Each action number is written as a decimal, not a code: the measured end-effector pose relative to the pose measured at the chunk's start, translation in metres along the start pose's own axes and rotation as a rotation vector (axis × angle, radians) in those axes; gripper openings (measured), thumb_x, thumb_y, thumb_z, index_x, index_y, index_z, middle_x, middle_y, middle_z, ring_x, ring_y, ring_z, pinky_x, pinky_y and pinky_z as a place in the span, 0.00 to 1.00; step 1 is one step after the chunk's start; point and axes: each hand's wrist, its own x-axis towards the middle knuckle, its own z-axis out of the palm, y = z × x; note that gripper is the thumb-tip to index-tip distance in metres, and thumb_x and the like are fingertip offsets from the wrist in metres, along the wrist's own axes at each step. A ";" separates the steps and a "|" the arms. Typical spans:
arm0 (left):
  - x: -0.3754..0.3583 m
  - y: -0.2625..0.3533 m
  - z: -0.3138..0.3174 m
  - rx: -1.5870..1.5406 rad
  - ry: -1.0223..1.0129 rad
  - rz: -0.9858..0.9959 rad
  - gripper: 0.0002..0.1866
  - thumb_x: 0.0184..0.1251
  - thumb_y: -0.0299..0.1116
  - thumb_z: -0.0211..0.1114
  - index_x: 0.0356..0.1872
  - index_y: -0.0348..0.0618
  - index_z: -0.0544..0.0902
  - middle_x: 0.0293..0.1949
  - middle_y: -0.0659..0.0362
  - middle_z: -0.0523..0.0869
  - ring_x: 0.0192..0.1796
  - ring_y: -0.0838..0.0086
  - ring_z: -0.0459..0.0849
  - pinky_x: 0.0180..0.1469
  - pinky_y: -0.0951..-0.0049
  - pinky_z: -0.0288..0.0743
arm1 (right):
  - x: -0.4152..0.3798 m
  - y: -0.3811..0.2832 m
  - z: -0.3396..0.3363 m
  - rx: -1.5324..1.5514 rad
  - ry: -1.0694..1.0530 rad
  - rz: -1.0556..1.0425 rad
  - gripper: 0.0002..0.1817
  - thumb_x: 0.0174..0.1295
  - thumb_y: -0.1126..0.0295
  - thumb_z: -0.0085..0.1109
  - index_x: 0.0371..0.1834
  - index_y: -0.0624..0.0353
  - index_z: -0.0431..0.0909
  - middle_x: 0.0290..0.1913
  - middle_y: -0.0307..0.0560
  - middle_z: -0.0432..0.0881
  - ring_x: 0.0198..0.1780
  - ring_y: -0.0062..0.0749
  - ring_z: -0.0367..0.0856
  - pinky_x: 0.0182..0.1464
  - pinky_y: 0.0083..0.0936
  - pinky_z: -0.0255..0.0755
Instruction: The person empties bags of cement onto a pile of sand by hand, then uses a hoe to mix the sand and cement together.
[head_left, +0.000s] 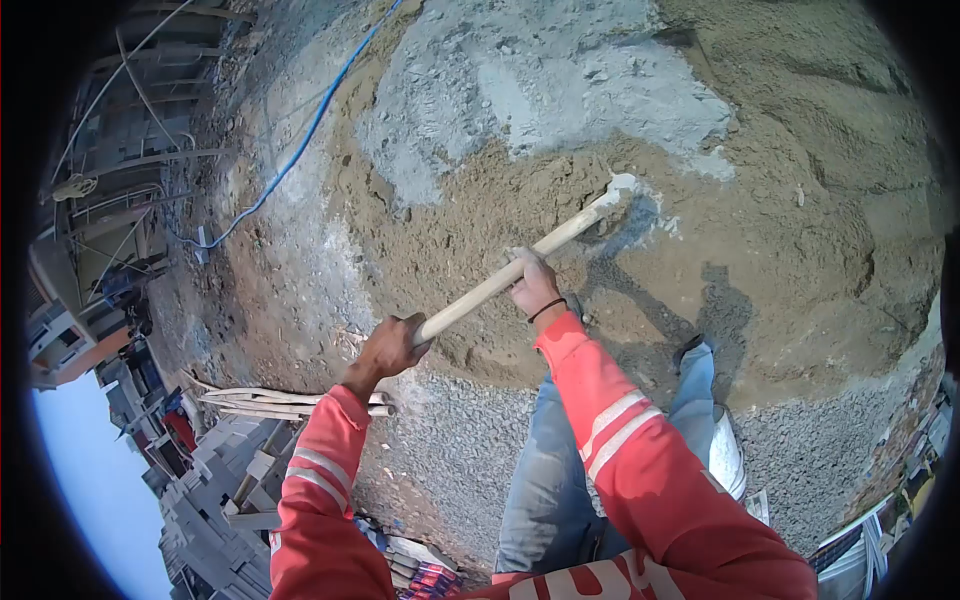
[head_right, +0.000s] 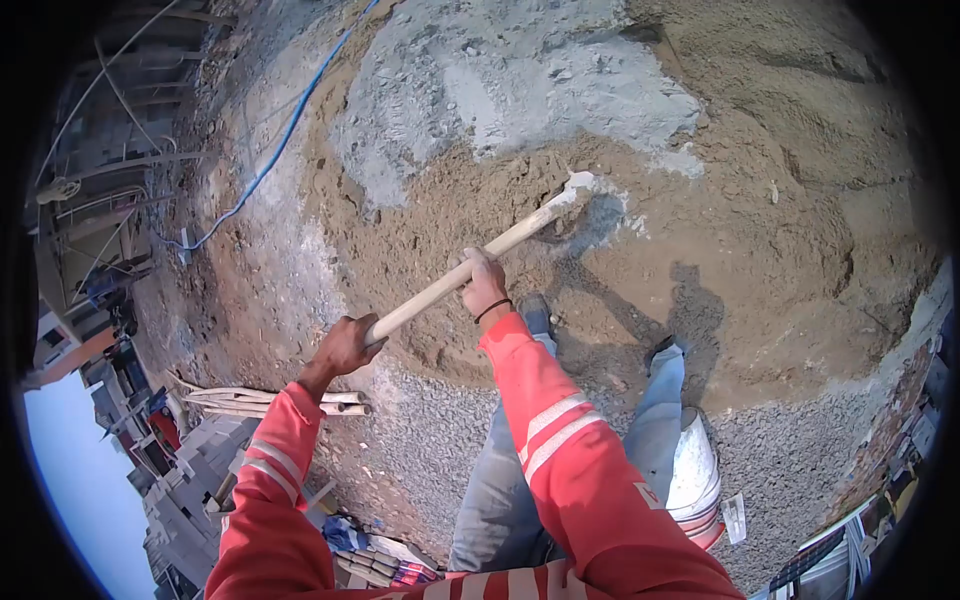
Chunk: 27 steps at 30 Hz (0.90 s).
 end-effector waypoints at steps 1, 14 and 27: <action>-0.019 -0.021 -0.003 0.011 -0.003 -0.006 0.14 0.55 0.35 0.67 0.39 0.40 0.77 0.26 0.44 0.83 0.34 0.46 0.83 0.38 0.52 0.77 | 0.000 0.033 0.010 0.012 -0.046 -0.027 0.08 0.61 0.72 0.58 0.40 0.60 0.71 0.36 0.44 0.75 0.35 0.34 0.78 0.39 0.29 0.77; 0.077 0.307 0.125 -0.752 -0.003 0.477 0.12 0.56 0.30 0.68 0.41 0.38 0.80 0.30 0.45 0.84 0.34 0.50 0.84 0.36 0.63 0.77 | -0.274 -0.250 -0.030 -0.467 0.235 -1.125 0.10 0.65 0.69 0.58 0.44 0.59 0.69 0.27 0.36 0.72 0.26 0.16 0.70 0.28 0.17 0.69; 0.181 0.506 0.398 -0.522 -0.158 0.113 0.19 0.58 0.42 0.66 0.42 0.35 0.81 0.37 0.40 0.85 0.40 0.45 0.84 0.43 0.54 0.77 | -0.128 -0.346 -0.432 -1.051 1.013 -0.907 0.09 0.57 0.71 0.59 0.31 0.68 0.74 0.19 0.47 0.75 0.22 0.39 0.78 0.28 0.37 0.73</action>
